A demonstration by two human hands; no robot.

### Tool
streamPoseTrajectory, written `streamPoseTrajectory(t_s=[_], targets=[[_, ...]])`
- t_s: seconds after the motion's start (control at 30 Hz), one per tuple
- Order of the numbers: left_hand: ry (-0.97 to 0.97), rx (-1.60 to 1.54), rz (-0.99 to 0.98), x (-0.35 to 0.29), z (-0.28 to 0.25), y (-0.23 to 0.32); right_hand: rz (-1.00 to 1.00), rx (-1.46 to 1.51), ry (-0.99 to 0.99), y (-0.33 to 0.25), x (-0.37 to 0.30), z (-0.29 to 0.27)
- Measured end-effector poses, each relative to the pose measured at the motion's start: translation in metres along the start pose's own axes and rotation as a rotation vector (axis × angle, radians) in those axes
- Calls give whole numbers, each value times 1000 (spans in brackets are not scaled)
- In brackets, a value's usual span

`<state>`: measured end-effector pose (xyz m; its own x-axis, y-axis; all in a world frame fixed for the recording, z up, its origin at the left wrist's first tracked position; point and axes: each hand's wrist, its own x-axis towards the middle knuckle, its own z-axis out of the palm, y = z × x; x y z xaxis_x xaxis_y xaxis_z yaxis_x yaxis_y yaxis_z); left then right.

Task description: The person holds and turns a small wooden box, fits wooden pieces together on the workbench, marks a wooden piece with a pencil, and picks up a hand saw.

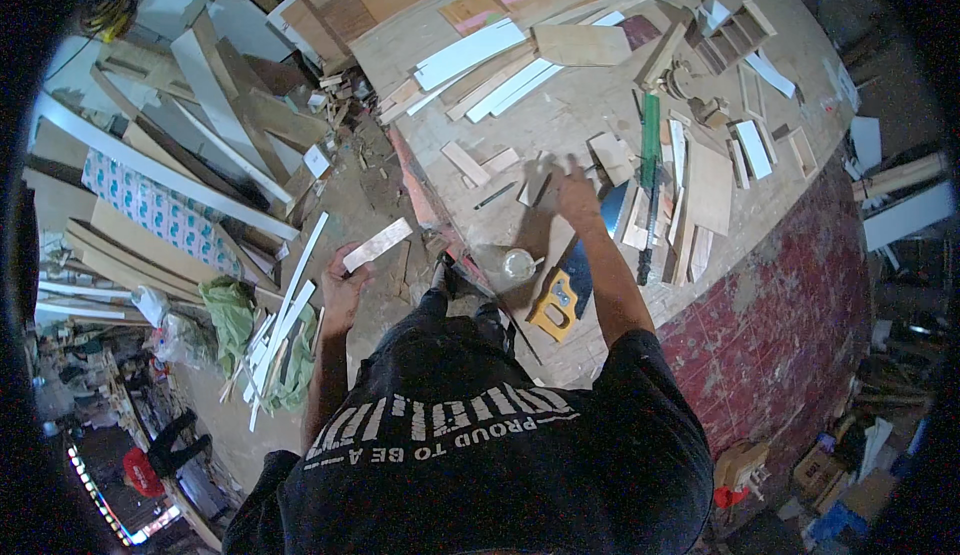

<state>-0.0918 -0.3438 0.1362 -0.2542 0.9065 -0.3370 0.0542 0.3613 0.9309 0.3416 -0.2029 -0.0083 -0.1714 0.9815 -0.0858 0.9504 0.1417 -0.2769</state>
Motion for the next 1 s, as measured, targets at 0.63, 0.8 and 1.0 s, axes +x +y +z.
streamPoseTrajectory(t_s=[0.63,0.8,1.0], targets=[[-328,-57,-63,11,0,9,170,231,394,-21,-29,-39],[-440,-167,-83,36,16,15,393,360,401,-63,-150,-13],[-643,-99,-76,70,46,26,628,345,173,-144,-251,61]])
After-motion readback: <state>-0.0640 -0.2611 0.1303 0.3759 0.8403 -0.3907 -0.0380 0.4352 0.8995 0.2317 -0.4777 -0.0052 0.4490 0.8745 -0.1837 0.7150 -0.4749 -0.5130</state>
